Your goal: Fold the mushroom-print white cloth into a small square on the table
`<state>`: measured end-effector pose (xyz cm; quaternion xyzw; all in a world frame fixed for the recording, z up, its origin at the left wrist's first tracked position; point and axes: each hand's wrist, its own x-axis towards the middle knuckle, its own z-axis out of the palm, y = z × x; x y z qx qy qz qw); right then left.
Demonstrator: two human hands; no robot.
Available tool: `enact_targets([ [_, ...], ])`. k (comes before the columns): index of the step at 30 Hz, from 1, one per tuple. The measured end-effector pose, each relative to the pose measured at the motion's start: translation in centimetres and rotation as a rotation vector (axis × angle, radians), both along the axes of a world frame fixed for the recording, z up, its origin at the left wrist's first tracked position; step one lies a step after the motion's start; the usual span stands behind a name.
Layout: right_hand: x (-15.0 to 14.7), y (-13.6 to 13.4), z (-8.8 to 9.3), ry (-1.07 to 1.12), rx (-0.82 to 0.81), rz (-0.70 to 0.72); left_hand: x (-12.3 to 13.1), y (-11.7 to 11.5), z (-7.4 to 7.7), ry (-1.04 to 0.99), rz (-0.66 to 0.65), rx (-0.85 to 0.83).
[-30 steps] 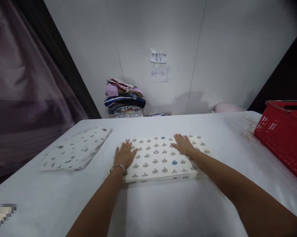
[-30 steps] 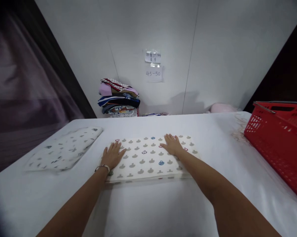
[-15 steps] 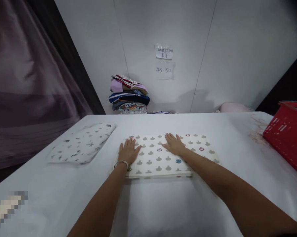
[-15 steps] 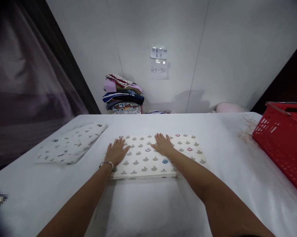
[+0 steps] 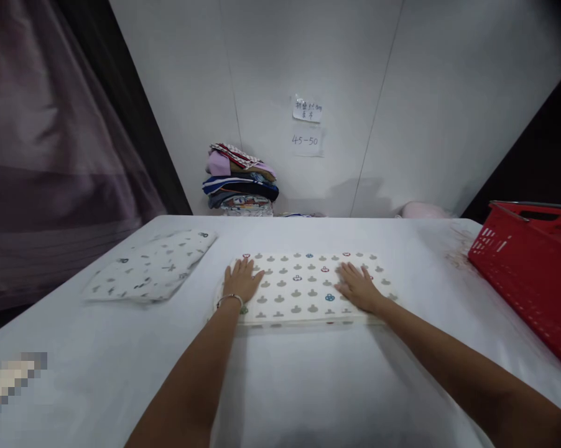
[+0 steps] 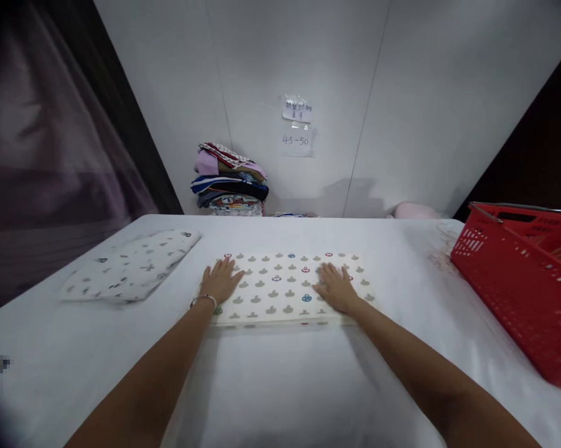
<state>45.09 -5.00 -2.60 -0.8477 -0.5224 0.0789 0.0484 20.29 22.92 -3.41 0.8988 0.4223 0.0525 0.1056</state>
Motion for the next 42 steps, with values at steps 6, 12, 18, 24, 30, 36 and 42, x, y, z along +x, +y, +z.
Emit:
enact_targets([
  [6, 0.6, -1.9, -1.9, -0.027, 0.005, -0.062, -0.3, 0.1, -0.1, -0.038, -0.018, -0.016],
  [12, 0.8, -1.7, -2.1, -0.056, -0.061, -0.047, -0.1, -0.7, 2.0, -0.036, -0.037, -0.117],
  [18, 1.9, -1.8, -3.5, -0.134, -0.056, -0.013, -4.8, -2.5, 2.5, -0.068, -0.013, -0.183],
  [24, 2.4, -1.7, -3.8, -0.116, -0.032, -0.013, -11.8, -4.6, 1.0, -0.171, 0.212, -0.163],
  [30, 2.9, -1.5, -4.4, -0.143, -0.005, -0.014, -13.5, -6.2, 0.8, -0.277, 0.33, -0.061],
  [36, 3.2, -1.4, -4.9, -0.147, -0.019, -0.042, -12.9, -8.3, 1.9, -0.284, 0.104, 0.02],
  [42, 3.2, -1.4, -4.8, -0.152, 0.017, -0.029, -12.4, -8.0, 3.0, -0.102, -0.239, 0.053],
])
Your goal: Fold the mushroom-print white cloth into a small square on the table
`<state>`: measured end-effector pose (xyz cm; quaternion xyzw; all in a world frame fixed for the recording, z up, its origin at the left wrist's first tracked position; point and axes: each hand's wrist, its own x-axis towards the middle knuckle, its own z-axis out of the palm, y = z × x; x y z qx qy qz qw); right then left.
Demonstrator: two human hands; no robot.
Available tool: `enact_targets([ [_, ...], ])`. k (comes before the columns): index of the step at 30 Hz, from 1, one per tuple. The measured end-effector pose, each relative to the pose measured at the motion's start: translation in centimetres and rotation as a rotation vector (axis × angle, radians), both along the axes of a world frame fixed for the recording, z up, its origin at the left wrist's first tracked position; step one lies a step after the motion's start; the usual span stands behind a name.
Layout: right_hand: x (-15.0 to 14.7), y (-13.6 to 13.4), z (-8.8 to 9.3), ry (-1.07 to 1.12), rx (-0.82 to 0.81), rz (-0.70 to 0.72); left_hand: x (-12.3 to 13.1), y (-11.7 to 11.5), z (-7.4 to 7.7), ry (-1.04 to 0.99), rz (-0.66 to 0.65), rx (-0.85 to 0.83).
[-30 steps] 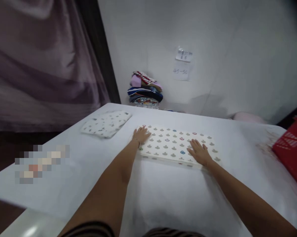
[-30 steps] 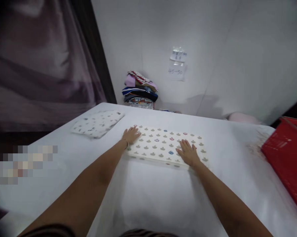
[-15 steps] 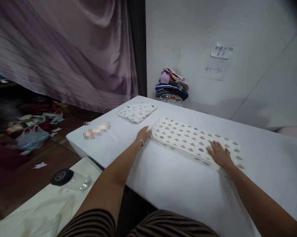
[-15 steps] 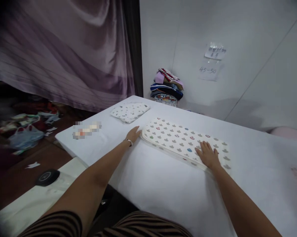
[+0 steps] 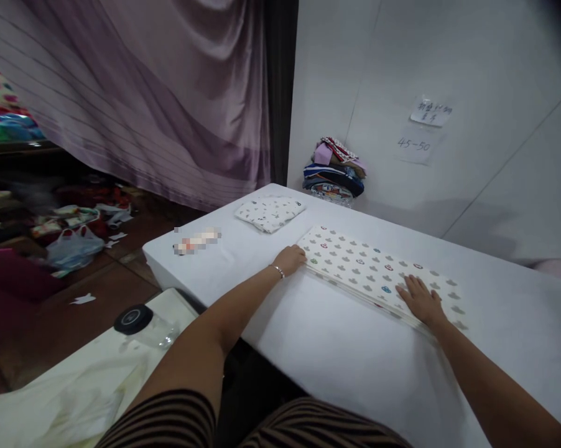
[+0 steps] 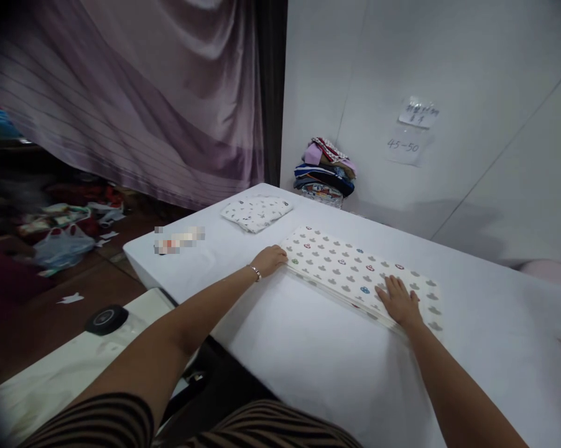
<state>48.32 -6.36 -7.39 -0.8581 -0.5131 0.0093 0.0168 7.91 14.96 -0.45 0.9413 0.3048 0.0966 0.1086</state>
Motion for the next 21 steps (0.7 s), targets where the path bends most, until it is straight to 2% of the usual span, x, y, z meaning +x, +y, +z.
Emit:
enact_targets([
  [6, 0.0, 0.0, 0.1, 0.022, -0.016, -0.005, 1.0, 0.6, 0.6, 0.117, -0.122, 0.074],
  [11, -0.3, -0.1, 0.5, 0.02, -0.018, -0.005, 0.8, 0.7, 0.7, 0.146, -0.154, 0.154],
  [21, -0.6, -0.1, 1.3, 0.086, -0.024, -0.025, -1.0, -0.1, -1.4, 0.146, -0.141, 0.198],
])
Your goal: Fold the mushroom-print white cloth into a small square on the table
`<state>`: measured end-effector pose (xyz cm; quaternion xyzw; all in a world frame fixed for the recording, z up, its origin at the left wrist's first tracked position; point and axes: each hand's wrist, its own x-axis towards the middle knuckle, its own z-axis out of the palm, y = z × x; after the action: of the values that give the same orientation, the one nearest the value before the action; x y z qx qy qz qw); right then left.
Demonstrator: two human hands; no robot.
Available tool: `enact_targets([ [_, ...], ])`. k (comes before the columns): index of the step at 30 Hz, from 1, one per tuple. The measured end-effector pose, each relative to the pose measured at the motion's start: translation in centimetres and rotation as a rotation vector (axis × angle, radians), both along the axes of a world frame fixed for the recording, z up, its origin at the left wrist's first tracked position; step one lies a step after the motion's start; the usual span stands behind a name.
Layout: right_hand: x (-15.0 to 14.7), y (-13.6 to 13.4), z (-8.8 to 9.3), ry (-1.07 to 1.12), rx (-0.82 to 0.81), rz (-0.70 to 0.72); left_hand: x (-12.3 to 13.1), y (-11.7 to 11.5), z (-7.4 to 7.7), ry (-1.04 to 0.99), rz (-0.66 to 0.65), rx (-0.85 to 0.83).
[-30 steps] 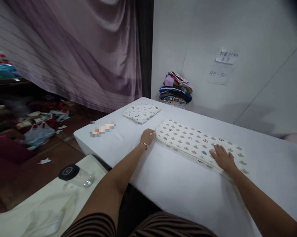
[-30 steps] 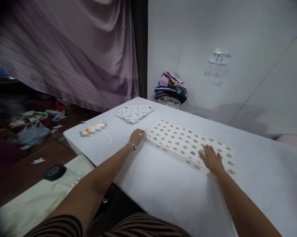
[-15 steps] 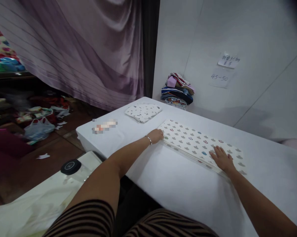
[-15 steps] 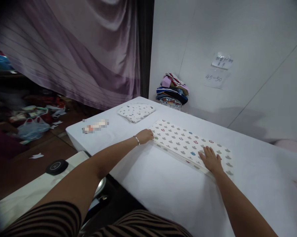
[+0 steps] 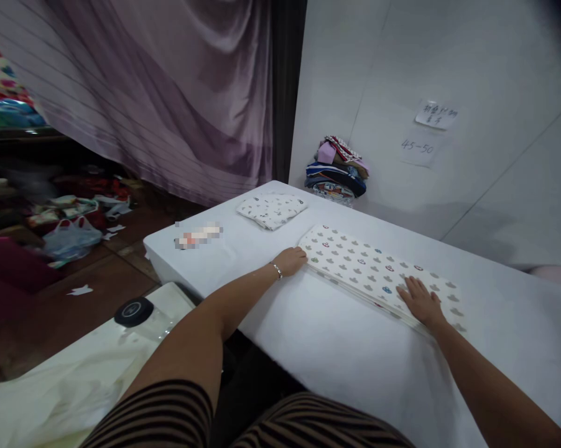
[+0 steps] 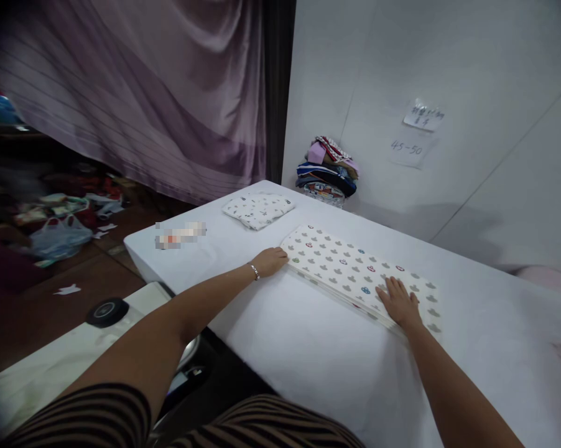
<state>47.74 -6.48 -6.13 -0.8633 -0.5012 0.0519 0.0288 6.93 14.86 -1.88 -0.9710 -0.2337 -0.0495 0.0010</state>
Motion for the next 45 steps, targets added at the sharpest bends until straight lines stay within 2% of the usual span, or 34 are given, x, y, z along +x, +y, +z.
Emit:
enact_targets([
  [5, 0.5, 0.0, -0.4, 0.066, 0.062, -0.044, -0.2, -0.1, -0.2, -0.048, 0.018, -0.001],
  [7, 0.9, 0.2, -0.6, 0.163, 0.094, -0.037, -0.2, -0.1, -0.2, -0.062, 0.027, -0.013],
  [9, 1.3, 0.4, -0.9, 0.333, 0.099, 0.082, -0.2, -0.1, -0.2, -0.073, 0.034, -0.028],
  [11, 1.7, 0.6, -1.1, 0.489, 0.072, 0.297, -0.4, -0.3, -0.3, -0.095, 0.054, -0.055],
  [13, 2.0, 0.8, -1.3, 0.533, 0.098, 0.466, -0.7, -0.5, -0.3, -0.115, 0.075, -0.08],
  [14, 2.1, 0.8, -1.4, 0.507, 0.14, 0.491, -0.8, -0.6, -0.3, -0.121, 0.082, -0.091],
  [16, 2.2, 0.8, -1.6, 0.398, 0.199, 0.402, -0.7, -0.7, -0.1, -0.138, 0.098, -0.096],
  [18, 2.1, 0.6, -1.6, 0.291, 0.189, 0.192, 0.1, -0.8, 0.3, -0.169, 0.124, -0.091],
  [20, 1.7, 0.4, -1.4, 0.212, 0.159, 0.02, 1.7, -1.1, 0.7, -0.211, 0.14, -0.077],
  [21, 1.5, 0.4, -1.3, 0.181, 0.151, -0.015, 2.7, -1.2, 0.9, -0.23, 0.135, -0.068],
  [25, 0.7, 0.3, -1.1, 0.086, 0.126, -0.014, 6.5, -1.5, 0.8, -0.282, 0.098, -0.041],
  [27, 0.7, 0.5, -1.3, 0.067, 0.121, -0.016, 7.4, -1.2, 0.2, -0.26, 0.182, -0.076],
  [31, 1.3, 0.6, -2.0, 0.048, 0.115, 0.001, 7.1, -0.3, -1.2, -0.145, 0.388, -0.2],
  [34, 1.7, 0.6, -2.6, 0.076, 0.103, 0.006, 6.8, 0.3, -1.3, -0.083, 0.414, -0.25],
  [37, 1.7, 0.6, -2.7, 0.1, 0.147, 0.024, 7.1, 1.0, -0.5, -0.051, 0.418, -0.284],
  [40, 0.6, 0.7, -1.7, 0.069, 0.148, 0.007, 7.4, 1.8, 0.3, -0.052, 0.429, -0.275],
  [45, -2.7, 0.5, 1.9, 0.126, 0.04, -0.03, 7.0, 2.0, 0.3, -0.101, 0.516, -0.288],
])
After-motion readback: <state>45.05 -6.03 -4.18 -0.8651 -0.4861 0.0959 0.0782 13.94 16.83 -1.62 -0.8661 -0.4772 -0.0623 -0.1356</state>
